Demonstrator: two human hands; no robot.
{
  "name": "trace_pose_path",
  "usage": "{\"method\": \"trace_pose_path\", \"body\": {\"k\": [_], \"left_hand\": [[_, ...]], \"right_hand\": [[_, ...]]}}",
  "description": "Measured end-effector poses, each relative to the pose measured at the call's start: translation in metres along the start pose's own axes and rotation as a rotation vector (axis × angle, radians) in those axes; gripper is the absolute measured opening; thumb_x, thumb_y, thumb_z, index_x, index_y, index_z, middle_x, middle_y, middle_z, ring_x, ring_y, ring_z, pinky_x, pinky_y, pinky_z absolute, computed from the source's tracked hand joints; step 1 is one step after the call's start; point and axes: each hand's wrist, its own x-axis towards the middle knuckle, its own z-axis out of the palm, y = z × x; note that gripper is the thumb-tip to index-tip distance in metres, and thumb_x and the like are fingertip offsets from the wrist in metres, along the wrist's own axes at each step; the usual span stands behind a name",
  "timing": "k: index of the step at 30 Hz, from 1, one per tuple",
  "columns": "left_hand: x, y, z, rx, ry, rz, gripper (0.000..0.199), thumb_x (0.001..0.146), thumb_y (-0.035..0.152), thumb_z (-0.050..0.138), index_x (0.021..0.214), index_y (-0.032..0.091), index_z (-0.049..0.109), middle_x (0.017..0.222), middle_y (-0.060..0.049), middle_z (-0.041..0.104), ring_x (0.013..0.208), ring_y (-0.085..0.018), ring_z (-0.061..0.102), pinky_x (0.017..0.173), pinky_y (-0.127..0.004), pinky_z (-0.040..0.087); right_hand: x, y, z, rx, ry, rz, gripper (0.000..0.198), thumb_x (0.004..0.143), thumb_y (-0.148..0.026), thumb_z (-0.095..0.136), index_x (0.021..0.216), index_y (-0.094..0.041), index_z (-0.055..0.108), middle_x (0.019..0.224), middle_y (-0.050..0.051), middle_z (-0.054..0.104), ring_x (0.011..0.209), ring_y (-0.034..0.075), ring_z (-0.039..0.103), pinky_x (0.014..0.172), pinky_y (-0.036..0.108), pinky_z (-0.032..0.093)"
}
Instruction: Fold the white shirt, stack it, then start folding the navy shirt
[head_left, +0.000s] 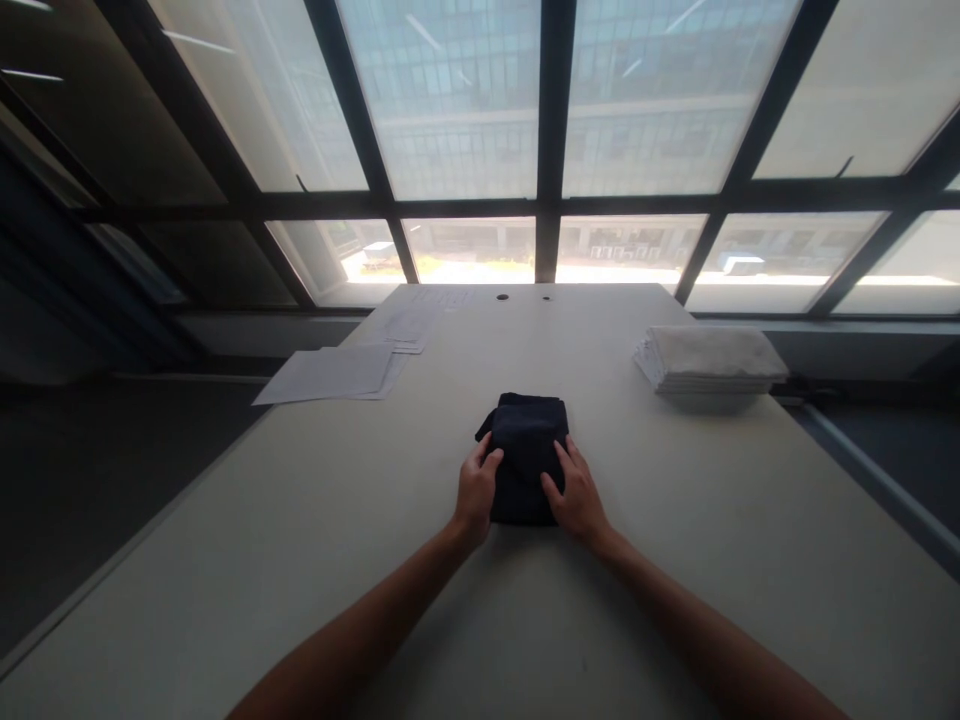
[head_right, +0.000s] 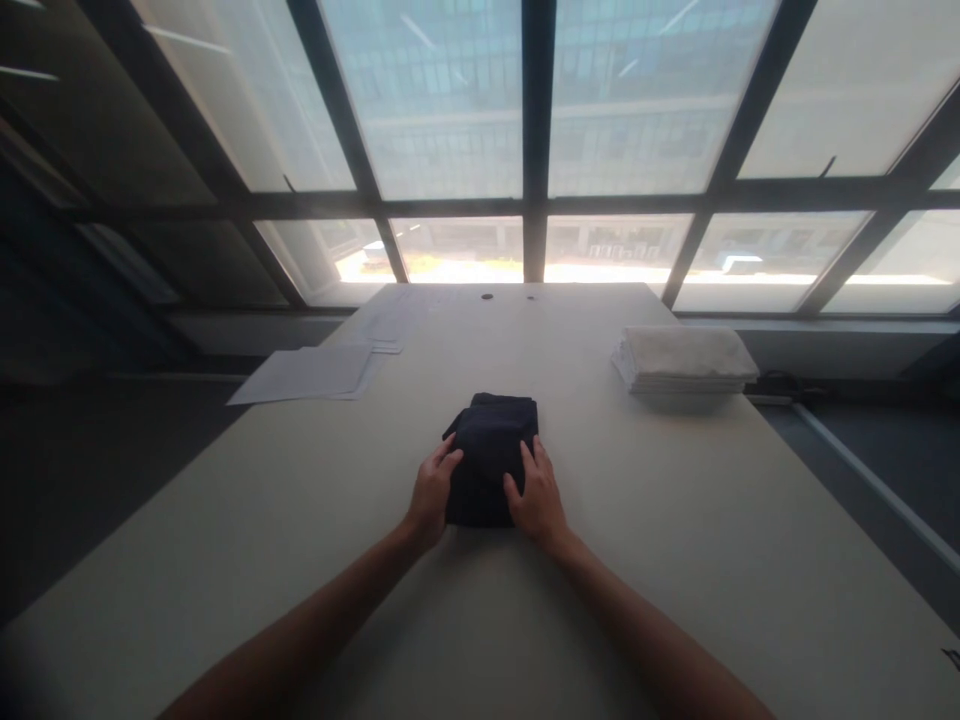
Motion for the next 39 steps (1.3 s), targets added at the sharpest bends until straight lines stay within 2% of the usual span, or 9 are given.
{"method": "trace_pose_path", "body": {"k": [4, 7, 11, 15, 21, 24, 28, 34, 39], "left_hand": [[-0.007, 0.034, 0.000, -0.082, -0.110, 0.175, 0.056, 0.098, 0.036, 0.052, 0.151, 0.021, 0.046, 0.151, -0.009, 0.051, 0.140, -0.029, 0.047, 0.117, -0.044, 0.038], [-0.019, 0.043, 0.004, -0.137, -0.394, 0.322, 0.054, 0.103, 0.041, 0.044, 0.154, 0.025, 0.041, 0.154, -0.009, 0.047, 0.143, -0.029, 0.043, 0.116, -0.046, 0.039], [-0.031, 0.028, 0.010, 0.114, -0.660, 0.488, 0.045, 0.104, 0.036, 0.043, 0.146, 0.024, 0.053, 0.155, -0.009, 0.045, 0.145, -0.028, 0.040, 0.119, -0.046, 0.035], [-0.030, 0.002, 0.011, 0.458, -0.692, 0.664, 0.039, 0.098, 0.020, 0.050, 0.135, 0.022, 0.062, 0.146, -0.010, 0.055, 0.142, -0.026, 0.043, 0.119, -0.047, 0.036], [-0.014, -0.015, 0.002, 0.901, -0.398, 0.720, 0.037, 0.094, 0.015, 0.050, 0.128, 0.022, 0.066, 0.136, -0.010, 0.062, 0.137, -0.027, 0.048, 0.121, -0.054, 0.028], [-0.009, -0.020, -0.004, 1.055, -0.275, 0.613, 0.040, 0.094, 0.022, 0.053, 0.132, 0.021, 0.063, 0.143, -0.012, 0.056, 0.144, -0.032, 0.038, 0.122, -0.060, 0.018], [-0.009, -0.030, -0.006, 1.138, -0.266, 0.539, 0.049, 0.091, 0.028, 0.058, 0.139, 0.021, 0.058, 0.157, -0.014, 0.041, 0.151, -0.039, 0.020, 0.119, -0.069, 0.010], [-0.011, -0.035, -0.002, 1.166, -0.285, 0.477, 0.066, 0.083, 0.019, 0.058, 0.148, 0.022, 0.049, 0.164, -0.013, 0.029, 0.154, -0.040, 0.009, 0.117, -0.071, 0.010], [-0.009, -0.037, -0.002, 1.172, -0.289, 0.461, 0.074, 0.078, 0.012, 0.055, 0.150, 0.021, 0.046, 0.165, -0.013, 0.028, 0.154, -0.040, 0.009, 0.117, -0.071, 0.012]], "right_hand": [[0.001, -0.021, 0.005, 0.266, -0.100, 0.024, 0.061, 0.091, -0.046, 0.057, 0.145, -0.018, 0.050, 0.156, 0.014, 0.044, 0.143, 0.031, 0.040, 0.120, 0.053, 0.030], [0.000, -0.030, 0.003, 0.627, -0.194, 0.134, 0.053, 0.093, -0.055, 0.051, 0.134, -0.023, 0.060, 0.135, 0.008, 0.065, 0.125, 0.030, 0.059, 0.108, 0.050, 0.045], [0.000, -0.018, -0.016, 0.857, -0.106, 0.432, 0.061, 0.081, -0.068, 0.060, 0.119, -0.020, 0.068, 0.110, 0.008, 0.075, 0.103, 0.032, 0.070, 0.091, 0.045, 0.057], [0.009, -0.005, -0.041, 0.904, -0.109, 0.509, 0.080, 0.087, -0.081, 0.031, 0.114, -0.016, 0.070, 0.102, 0.012, 0.076, 0.097, 0.031, 0.073, 0.083, 0.044, 0.061], [0.025, 0.012, -0.064, 0.610, -0.002, 0.468, 0.056, 0.072, -0.040, 0.077, 0.121, -0.015, 0.065, 0.096, 0.010, 0.077, 0.087, 0.029, 0.073, 0.077, 0.041, 0.061], [0.031, 0.025, -0.072, 0.271, 0.079, 0.356, 0.065, 0.076, -0.032, 0.070, 0.136, -0.012, 0.056, 0.093, 0.011, 0.075, 0.088, 0.030, 0.071, 0.084, 0.047, 0.058], [0.026, 0.022, -0.069, -0.251, 0.234, 0.043, 0.056, 0.086, -0.029, 0.057, 0.138, -0.011, 0.057, 0.122, 0.020, 0.064, 0.119, 0.035, 0.057, 0.107, 0.055, 0.042], [-0.013, -0.015, -0.016, -0.356, -0.025, -0.175, 0.074, 0.082, -0.036, 0.067, 0.151, -0.020, 0.044, 0.158, 0.016, 0.038, 0.147, 0.040, 0.028, 0.117, 0.059, 0.028], [-0.015, -0.020, -0.004, -0.436, -0.045, -0.065, 0.074, 0.080, -0.013, 0.059, 0.152, -0.016, 0.044, 0.149, 0.020, 0.051, 0.141, 0.040, 0.041, 0.110, 0.056, 0.038]]}}
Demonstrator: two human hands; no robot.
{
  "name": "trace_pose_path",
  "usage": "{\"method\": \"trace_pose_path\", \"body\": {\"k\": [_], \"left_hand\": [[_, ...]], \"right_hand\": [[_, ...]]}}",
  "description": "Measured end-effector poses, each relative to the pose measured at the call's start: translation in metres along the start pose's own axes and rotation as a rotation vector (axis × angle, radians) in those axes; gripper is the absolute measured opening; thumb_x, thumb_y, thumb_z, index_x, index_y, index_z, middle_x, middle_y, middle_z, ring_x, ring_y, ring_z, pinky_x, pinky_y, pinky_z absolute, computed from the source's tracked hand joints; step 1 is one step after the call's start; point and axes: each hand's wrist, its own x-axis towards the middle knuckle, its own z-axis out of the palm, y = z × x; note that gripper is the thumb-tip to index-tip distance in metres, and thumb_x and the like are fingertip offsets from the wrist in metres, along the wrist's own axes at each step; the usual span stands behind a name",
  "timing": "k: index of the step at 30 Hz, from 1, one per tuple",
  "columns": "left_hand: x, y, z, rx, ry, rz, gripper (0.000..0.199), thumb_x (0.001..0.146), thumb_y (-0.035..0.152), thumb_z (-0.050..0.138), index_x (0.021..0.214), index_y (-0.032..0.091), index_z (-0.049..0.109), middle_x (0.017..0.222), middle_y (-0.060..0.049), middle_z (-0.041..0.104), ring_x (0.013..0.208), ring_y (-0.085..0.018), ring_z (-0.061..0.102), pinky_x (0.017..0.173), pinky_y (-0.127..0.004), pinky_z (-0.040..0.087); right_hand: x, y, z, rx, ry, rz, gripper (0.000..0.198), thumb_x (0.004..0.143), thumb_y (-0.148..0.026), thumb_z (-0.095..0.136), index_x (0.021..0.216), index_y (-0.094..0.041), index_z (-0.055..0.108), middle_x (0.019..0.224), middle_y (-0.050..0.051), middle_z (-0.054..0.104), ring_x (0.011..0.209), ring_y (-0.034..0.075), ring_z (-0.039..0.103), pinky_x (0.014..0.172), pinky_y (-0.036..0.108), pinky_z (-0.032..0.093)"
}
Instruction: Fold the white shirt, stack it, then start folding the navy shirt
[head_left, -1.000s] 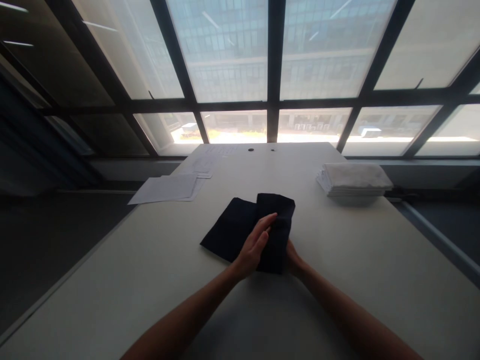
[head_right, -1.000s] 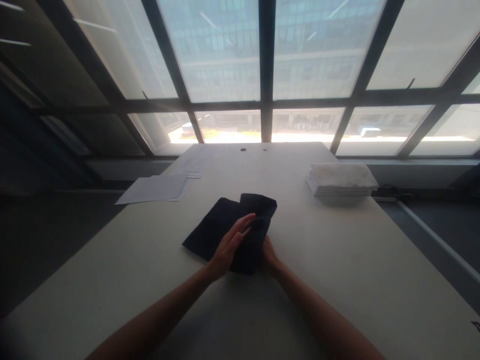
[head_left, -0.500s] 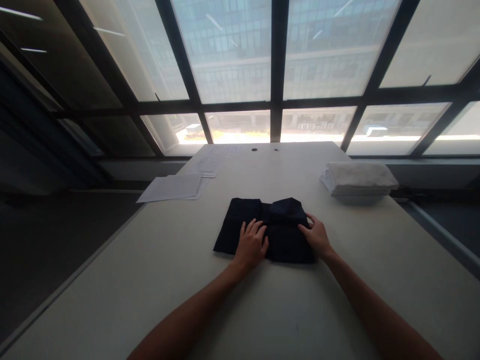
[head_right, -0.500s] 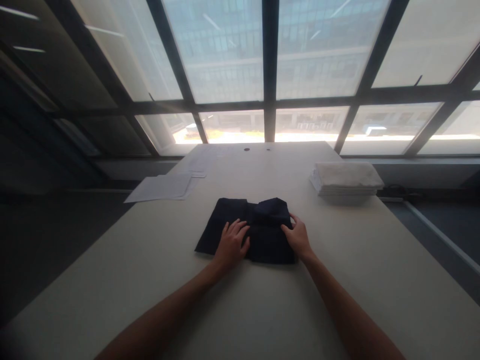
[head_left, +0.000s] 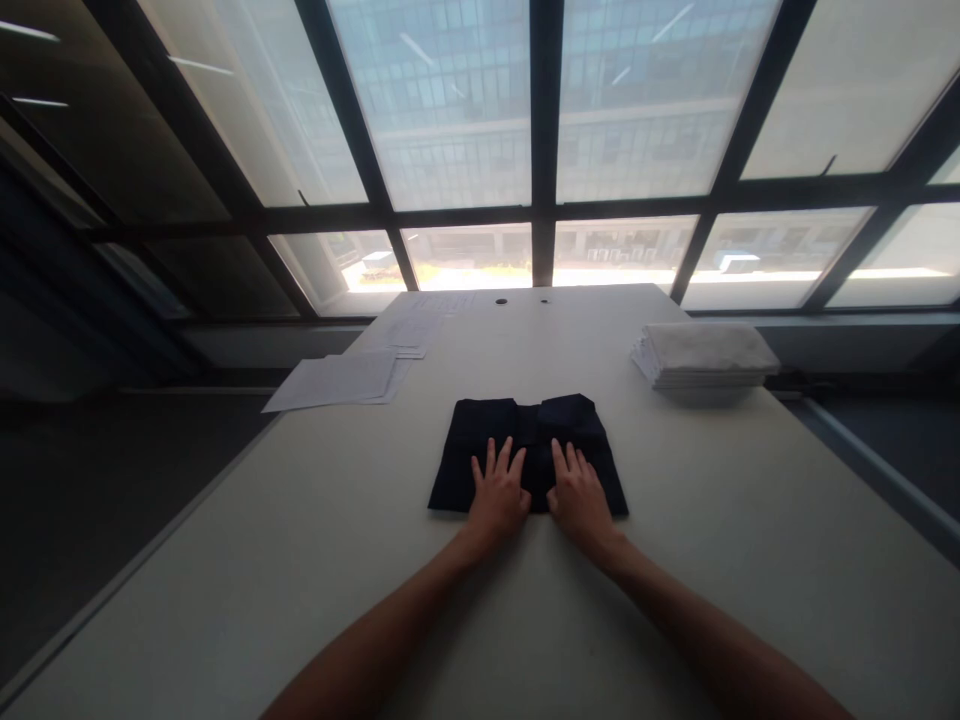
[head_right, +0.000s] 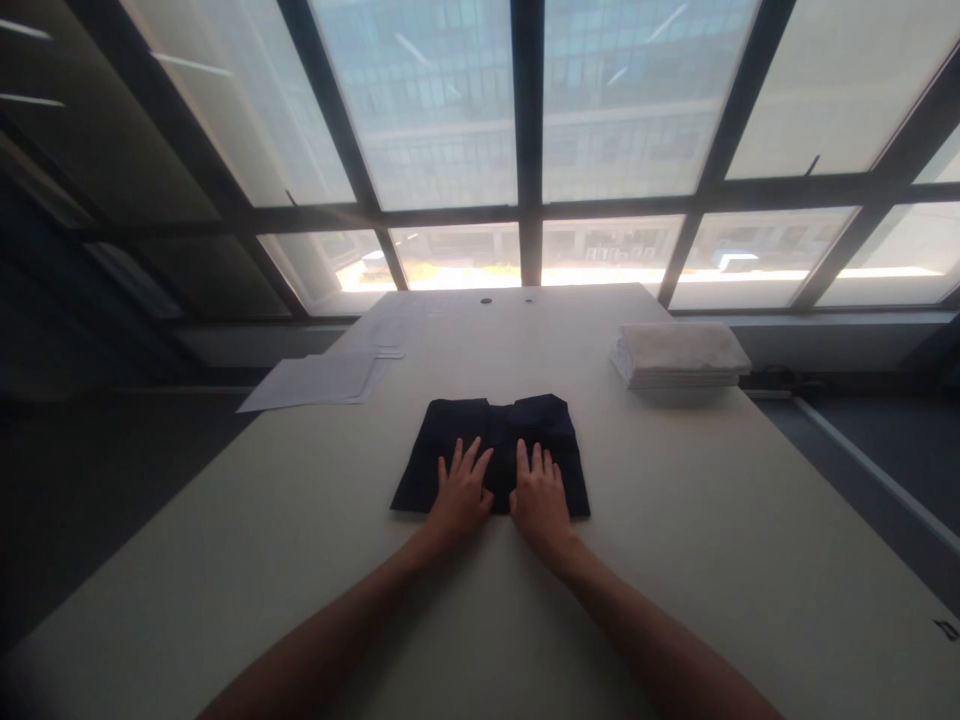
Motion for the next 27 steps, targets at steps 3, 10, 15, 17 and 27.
{"method": "trace_pose_path", "body": {"k": [3, 10, 15, 17, 27], "left_hand": [[0.000, 0.000, 0.001, 0.018, -0.003, 0.002, 0.073, 0.078, 0.011, 0.054, 0.150, 0.019, 0.045, 0.165, -0.014, 0.027, 0.154, -0.040, 0.009, 0.116, -0.072, 0.011], [0.001, 0.005, 0.000, 0.132, -0.020, -0.015, 0.066, 0.085, 0.017, 0.054, 0.150, 0.019, 0.047, 0.166, -0.011, 0.026, 0.154, -0.037, 0.008, 0.118, -0.069, 0.012], [0.000, 0.005, -0.001, 0.171, -0.024, -0.008, 0.060, 0.088, 0.020, 0.052, 0.148, 0.018, 0.049, 0.166, -0.009, 0.026, 0.154, -0.036, 0.010, 0.118, -0.067, 0.016], [0.000, 0.004, -0.001, 0.173, -0.017, -0.004, 0.060, 0.088, 0.020, 0.051, 0.148, 0.018, 0.049, 0.166, -0.009, 0.026, 0.154, -0.036, 0.010, 0.119, -0.067, 0.017], [0.000, 0.004, 0.000, 0.168, -0.008, 0.005, 0.060, 0.089, 0.020, 0.050, 0.149, 0.018, 0.049, 0.165, -0.010, 0.026, 0.154, -0.037, 0.010, 0.118, -0.068, 0.016]], "right_hand": [[0.014, 0.019, -0.024, -0.012, -0.025, 0.088, 0.060, 0.085, -0.007, 0.049, 0.143, -0.019, 0.056, 0.115, 0.016, 0.073, 0.113, 0.033, 0.066, 0.096, 0.045, 0.049], [0.015, 0.014, -0.062, -0.063, -0.061, -0.017, 0.041, 0.096, -0.035, 0.051, 0.131, -0.019, 0.063, 0.114, 0.011, 0.071, 0.105, 0.026, 0.065, 0.091, 0.036, 0.050], [0.002, -0.017, -0.034, -0.162, -0.209, -0.063, 0.056, 0.088, -0.033, 0.061, 0.141, -0.015, 0.054, 0.122, 0.016, 0.064, 0.112, 0.031, 0.059, 0.093, 0.039, 0.048], [0.003, -0.017, -0.027, -0.130, -0.223, -0.026, 0.053, 0.089, -0.019, 0.053, 0.142, -0.013, 0.054, 0.120, 0.016, 0.066, 0.110, 0.029, 0.062, 0.092, 0.037, 0.048], [0.015, 0.080, -0.101, 0.268, 0.312, 0.225, 0.056, 0.079, -0.025, 0.051, 0.134, -0.017, 0.059, 0.074, -0.001, 0.059, 0.063, 0.017, 0.055, 0.066, 0.030, 0.047]]}}
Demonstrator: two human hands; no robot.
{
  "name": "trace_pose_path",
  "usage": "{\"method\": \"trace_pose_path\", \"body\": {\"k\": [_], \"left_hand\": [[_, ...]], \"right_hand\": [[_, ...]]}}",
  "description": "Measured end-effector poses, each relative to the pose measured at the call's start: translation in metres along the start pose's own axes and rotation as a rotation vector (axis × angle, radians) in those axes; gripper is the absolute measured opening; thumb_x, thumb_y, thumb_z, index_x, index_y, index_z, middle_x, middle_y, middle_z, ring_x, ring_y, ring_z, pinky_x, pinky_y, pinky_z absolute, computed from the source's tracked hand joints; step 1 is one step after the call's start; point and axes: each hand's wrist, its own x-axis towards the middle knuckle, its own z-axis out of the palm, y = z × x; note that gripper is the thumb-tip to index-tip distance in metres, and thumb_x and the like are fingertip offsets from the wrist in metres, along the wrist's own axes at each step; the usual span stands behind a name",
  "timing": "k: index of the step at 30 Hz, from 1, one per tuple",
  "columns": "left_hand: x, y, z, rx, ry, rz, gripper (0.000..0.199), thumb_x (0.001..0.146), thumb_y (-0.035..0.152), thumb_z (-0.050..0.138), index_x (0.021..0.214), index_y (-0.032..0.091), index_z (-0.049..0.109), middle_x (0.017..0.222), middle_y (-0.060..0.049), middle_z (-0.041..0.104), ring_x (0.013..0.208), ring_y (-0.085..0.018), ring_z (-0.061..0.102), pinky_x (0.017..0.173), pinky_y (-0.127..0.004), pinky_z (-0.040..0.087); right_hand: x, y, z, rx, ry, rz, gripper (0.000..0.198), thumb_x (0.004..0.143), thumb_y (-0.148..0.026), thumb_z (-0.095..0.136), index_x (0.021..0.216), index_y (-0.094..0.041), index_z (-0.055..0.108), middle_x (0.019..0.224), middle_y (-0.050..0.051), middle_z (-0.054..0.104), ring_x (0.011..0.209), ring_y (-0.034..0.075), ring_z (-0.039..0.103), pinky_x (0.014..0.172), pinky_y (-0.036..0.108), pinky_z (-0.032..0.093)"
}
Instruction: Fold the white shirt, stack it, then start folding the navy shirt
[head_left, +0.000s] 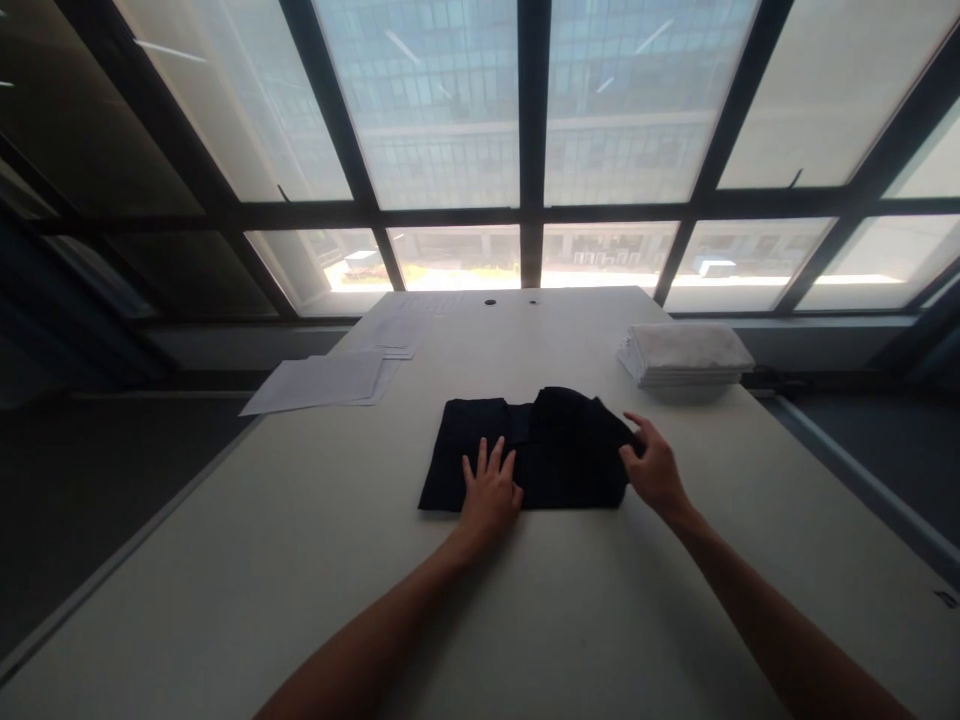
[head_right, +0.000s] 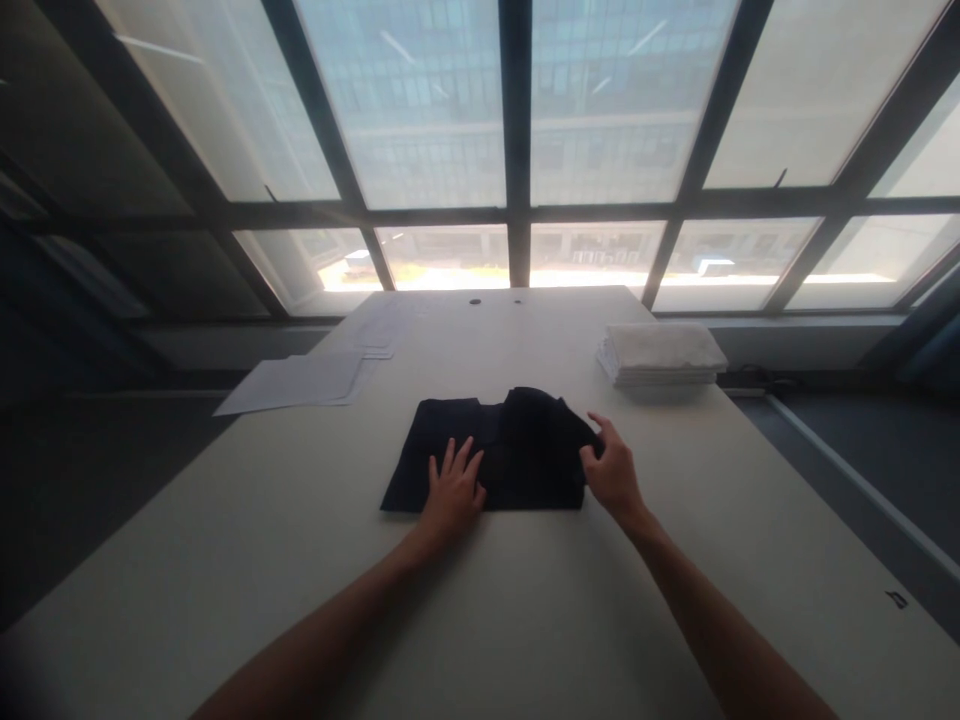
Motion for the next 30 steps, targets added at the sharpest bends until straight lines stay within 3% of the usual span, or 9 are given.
{"method": "trace_pose_path", "body": {"k": [5, 9, 11, 14, 18, 21, 24, 27, 30], "left_hand": [[0.000, 0.002, 0.001, -0.006, 0.003, -0.004, 0.059, 0.089, 0.021, 0.049, 0.148, 0.017, 0.049, 0.165, -0.010, 0.027, 0.154, -0.037, 0.011, 0.118, -0.069, 0.016], [-0.001, 0.001, 0.001, 0.000, 0.006, -0.006, 0.059, 0.090, 0.021, 0.049, 0.148, 0.018, 0.050, 0.165, -0.009, 0.028, 0.154, -0.037, 0.013, 0.118, -0.068, 0.016], [-0.001, 0.001, 0.000, 0.008, 0.009, -0.009, 0.059, 0.089, 0.021, 0.049, 0.148, 0.018, 0.050, 0.165, -0.009, 0.028, 0.154, -0.036, 0.013, 0.119, -0.068, 0.016], [-0.001, 0.001, 0.000, 0.014, 0.008, -0.012, 0.058, 0.089, 0.021, 0.049, 0.147, 0.018, 0.051, 0.165, -0.009, 0.029, 0.154, -0.036, 0.013, 0.119, -0.067, 0.017], [0.000, 0.002, -0.002, 0.021, 0.008, -0.014, 0.058, 0.089, 0.021, 0.049, 0.148, 0.018, 0.051, 0.165, -0.010, 0.029, 0.154, -0.036, 0.012, 0.119, -0.066, 0.016], [0.000, 0.002, -0.003, 0.037, 0.006, -0.012, 0.058, 0.090, 0.021, 0.049, 0.148, 0.018, 0.050, 0.165, -0.010, 0.028, 0.154, -0.036, 0.011, 0.119, -0.066, 0.016], [-0.001, 0.003, -0.005, 0.054, -0.021, -0.018, 0.059, 0.091, 0.020, 0.049, 0.151, 0.019, 0.047, 0.166, -0.011, 0.025, 0.154, -0.038, 0.010, 0.118, -0.067, 0.019], [-0.004, 0.004, -0.008, 0.083, -0.083, -0.045, 0.065, 0.089, 0.013, 0.050, 0.154, 0.020, 0.042, 0.166, -0.016, 0.020, 0.152, -0.044, 0.013, 0.114, -0.068, 0.026], [-0.006, 0.003, -0.014, 0.110, -0.126, -0.050, 0.072, 0.086, 0.000, 0.043, 0.155, 0.021, 0.040, 0.164, -0.021, 0.023, 0.150, -0.044, 0.020, 0.112, -0.064, 0.033]], "right_hand": [[0.002, 0.069, -0.047, 0.002, 0.075, 0.185, 0.064, 0.076, -0.031, 0.054, 0.137, -0.011, 0.055, 0.067, -0.003, 0.055, 0.057, 0.017, 0.052, 0.060, 0.030, 0.045], [-0.008, 0.104, -0.051, -0.135, 0.073, 0.233, 0.063, 0.077, -0.031, 0.052, 0.135, -0.007, 0.056, 0.090, 0.010, 0.067, 0.072, 0.022, 0.062, 0.069, 0.036, 0.051], [-0.013, 0.101, -0.044, -0.219, 0.165, 0.099, 0.055, 0.080, -0.030, 0.050, 0.129, -0.007, 0.060, 0.106, 0.017, 0.066, 0.086, 0.027, 0.063, 0.079, 0.042, 0.053], [-0.020, 0.071, -0.027, -0.248, 0.250, -0.196, 0.040, 0.088, -0.027, 0.046, 0.119, -0.012, 0.065, 0.113, 0.017, 0.065, 0.107, 0.030, 0.059, 0.097, 0.048, 0.048], [-0.023, 0.019, 0.011, -0.178, -0.050, -0.419, 0.037, 0.098, -0.027, 0.042, 0.124, -0.016, 0.065, 0.125, 0.014, 0.064, 0.121, 0.025, 0.056, 0.107, 0.040, 0.044], [-0.016, 0.001, 0.045, -0.305, -0.220, -0.372, 0.047, 0.101, -0.033, 0.040, 0.139, -0.011, 0.057, 0.147, 0.016, 0.053, 0.139, 0.026, 0.043, 0.117, 0.041, 0.034], [-0.005, 0.004, 0.069, -0.497, -0.325, -0.221, 0.058, 0.102, -0.041, 0.038, 0.149, -0.008, 0.047, 0.159, 0.017, 0.038, 0.150, 0.030, 0.028, 0.121, 0.048, 0.022], [0.002, 0.018, 0.076, -0.619, -0.353, -0.111, 0.064, 0.103, -0.048, 0.036, 0.154, -0.009, 0.040, 0.163, 0.019, 0.030, 0.152, 0.031, 0.022, 0.122, 0.051, 0.016], [0.004, 0.031, 0.070, -0.656, -0.334, -0.101, 0.064, 0.104, -0.051, 0.033, 0.155, -0.014, 0.039, 0.163, 0.019, 0.028, 0.152, 0.031, 0.022, 0.121, 0.052, 0.016]]}}
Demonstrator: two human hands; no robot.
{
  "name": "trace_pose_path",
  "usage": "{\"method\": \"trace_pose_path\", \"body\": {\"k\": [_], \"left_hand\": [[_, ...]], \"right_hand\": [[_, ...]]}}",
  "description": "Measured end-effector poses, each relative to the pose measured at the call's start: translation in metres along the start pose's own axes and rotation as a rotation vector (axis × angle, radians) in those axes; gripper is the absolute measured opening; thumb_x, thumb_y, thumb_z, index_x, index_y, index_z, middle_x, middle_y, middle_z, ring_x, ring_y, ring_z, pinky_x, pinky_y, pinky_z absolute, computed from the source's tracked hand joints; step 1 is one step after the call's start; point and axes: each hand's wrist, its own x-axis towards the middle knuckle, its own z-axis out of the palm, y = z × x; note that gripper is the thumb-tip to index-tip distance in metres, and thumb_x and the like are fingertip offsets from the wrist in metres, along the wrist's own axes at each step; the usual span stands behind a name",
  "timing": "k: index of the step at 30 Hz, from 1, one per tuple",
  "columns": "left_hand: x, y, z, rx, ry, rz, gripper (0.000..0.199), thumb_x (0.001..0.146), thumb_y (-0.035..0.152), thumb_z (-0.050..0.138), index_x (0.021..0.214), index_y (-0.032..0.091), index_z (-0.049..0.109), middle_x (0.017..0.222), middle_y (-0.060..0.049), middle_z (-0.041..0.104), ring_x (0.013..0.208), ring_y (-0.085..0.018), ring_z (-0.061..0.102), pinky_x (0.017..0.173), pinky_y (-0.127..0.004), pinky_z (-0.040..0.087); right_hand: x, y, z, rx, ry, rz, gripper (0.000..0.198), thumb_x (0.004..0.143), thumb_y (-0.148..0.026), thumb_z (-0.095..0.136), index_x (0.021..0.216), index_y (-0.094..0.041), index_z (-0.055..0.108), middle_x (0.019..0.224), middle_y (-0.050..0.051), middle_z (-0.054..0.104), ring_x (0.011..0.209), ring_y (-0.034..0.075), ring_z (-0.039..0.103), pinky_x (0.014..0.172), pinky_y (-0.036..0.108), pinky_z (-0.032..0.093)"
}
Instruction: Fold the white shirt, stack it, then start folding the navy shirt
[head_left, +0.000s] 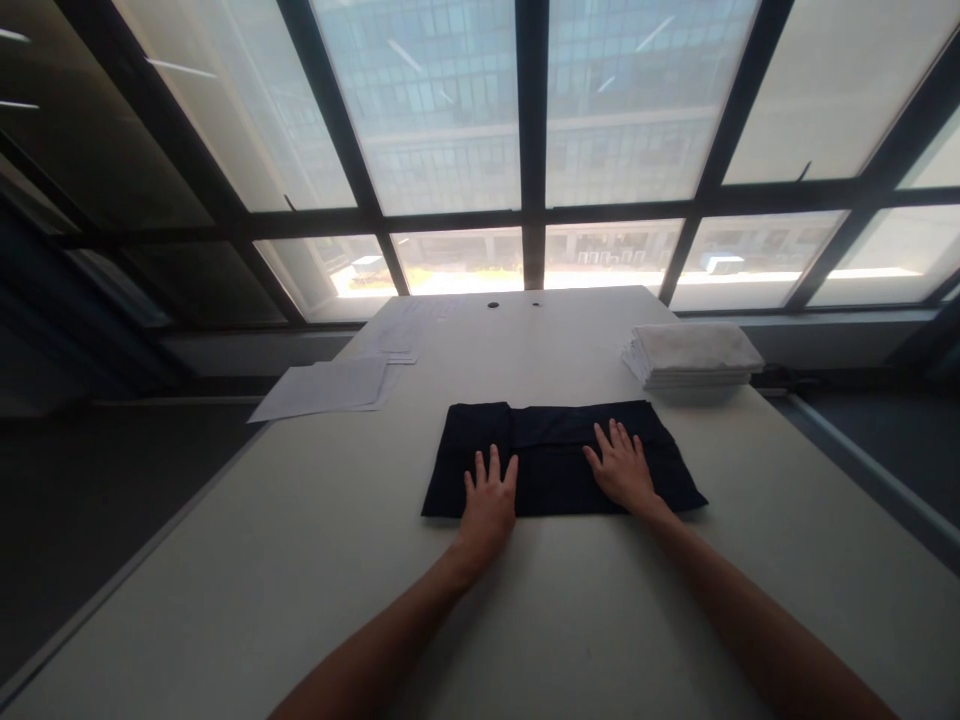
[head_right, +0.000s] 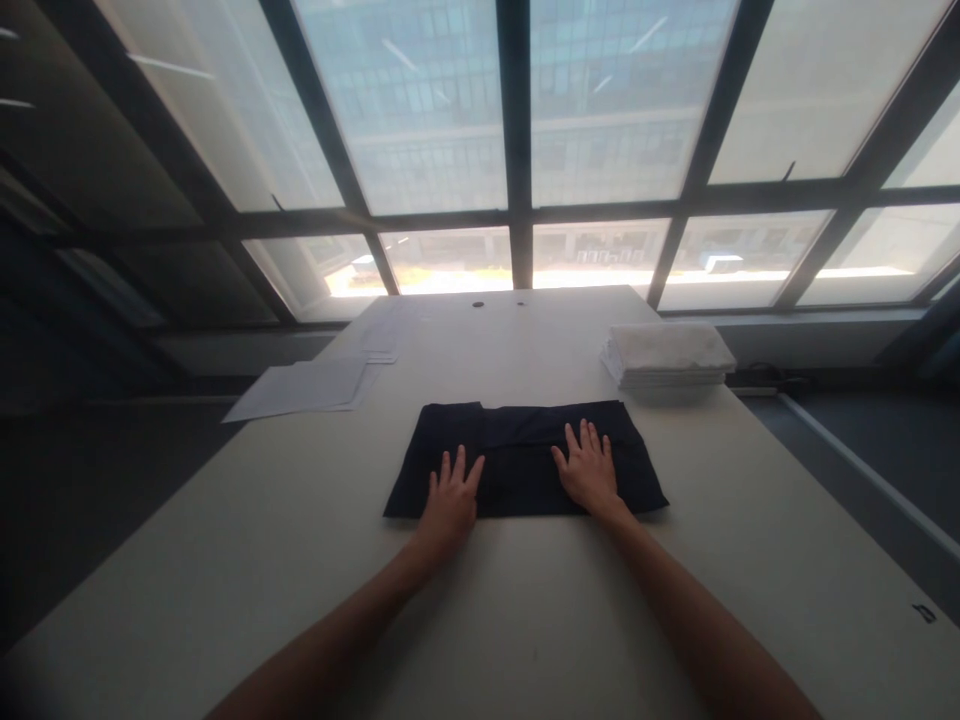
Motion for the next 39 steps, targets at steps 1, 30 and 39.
{"method": "trace_pose_path", "body": {"k": [1, 30, 39], "left_hand": [[0.000, -0.002, -0.003, -0.005, -0.007, 0.005, 0.074, 0.085, -0.004, 0.041, 0.155, 0.021, 0.041, 0.163, -0.022, 0.025, 0.150, -0.042, 0.023, 0.112, -0.062, 0.036], [-0.045, -0.222, -0.020, -0.827, 0.500, -0.511, 0.053, 0.082, 0.023, 0.055, 0.133, 0.012, 0.060, 0.139, -0.016, 0.061, 0.130, -0.028, 0.057, 0.112, -0.044, 0.043], [-0.025, -0.194, -0.013, -0.261, 0.287, -0.316, 0.062, 0.089, 0.044, 0.061, 0.141, 0.010, 0.053, 0.143, -0.019, 0.057, 0.133, -0.029, 0.053, 0.112, -0.039, 0.040]], "right_hand": [[0.000, 0.004, 0.000, -0.007, 0.006, -0.005, 0.063, 0.104, -0.051, 0.033, 0.155, -0.015, 0.040, 0.163, 0.018, 0.029, 0.152, 0.030, 0.023, 0.121, 0.052, 0.016], [-0.016, 0.056, 0.007, -0.076, 0.038, -0.033, 0.064, 0.100, -0.048, 0.026, 0.154, -0.016, 0.042, 0.161, 0.013, 0.035, 0.151, 0.029, 0.025, 0.120, 0.052, 0.020], [-0.015, 0.058, 0.007, -0.089, 0.037, -0.032, 0.065, 0.101, -0.049, 0.024, 0.153, -0.014, 0.042, 0.161, 0.013, 0.037, 0.150, 0.029, 0.026, 0.120, 0.052, 0.021]]}}
